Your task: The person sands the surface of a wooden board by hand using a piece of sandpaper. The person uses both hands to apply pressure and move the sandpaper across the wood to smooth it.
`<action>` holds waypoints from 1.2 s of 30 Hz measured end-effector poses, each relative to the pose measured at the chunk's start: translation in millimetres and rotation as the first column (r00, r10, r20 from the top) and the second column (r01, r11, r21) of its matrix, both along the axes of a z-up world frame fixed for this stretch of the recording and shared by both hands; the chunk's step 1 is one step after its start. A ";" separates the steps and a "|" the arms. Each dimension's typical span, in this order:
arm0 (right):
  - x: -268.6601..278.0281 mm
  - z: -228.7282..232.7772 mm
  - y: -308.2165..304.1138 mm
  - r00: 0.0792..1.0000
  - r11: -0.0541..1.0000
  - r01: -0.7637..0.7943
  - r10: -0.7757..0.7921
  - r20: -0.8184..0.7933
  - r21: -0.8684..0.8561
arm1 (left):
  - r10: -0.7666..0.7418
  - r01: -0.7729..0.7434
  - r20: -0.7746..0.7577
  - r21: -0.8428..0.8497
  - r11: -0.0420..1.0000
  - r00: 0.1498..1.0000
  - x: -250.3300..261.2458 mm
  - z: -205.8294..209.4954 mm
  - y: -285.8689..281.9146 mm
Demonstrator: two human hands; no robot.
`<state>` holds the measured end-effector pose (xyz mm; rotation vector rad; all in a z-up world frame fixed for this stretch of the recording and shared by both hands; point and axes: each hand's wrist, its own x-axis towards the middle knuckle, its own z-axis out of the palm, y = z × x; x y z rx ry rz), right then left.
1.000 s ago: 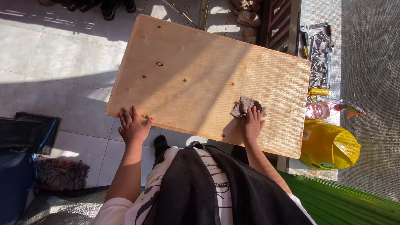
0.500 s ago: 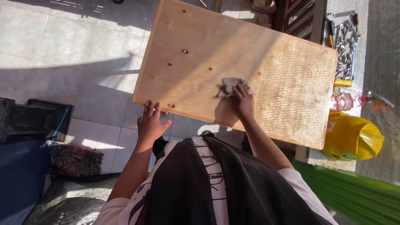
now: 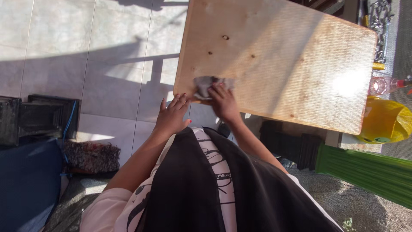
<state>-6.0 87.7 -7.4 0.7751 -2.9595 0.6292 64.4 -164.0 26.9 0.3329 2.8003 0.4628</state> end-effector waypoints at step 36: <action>-63.4 -4.4 -115.6 0.740 0.777 0.626 -0.619 0.263 0.071 | -0.524 0.542 -0.244 0.008 0.841 0.816 -236.5 -7.6 -85.8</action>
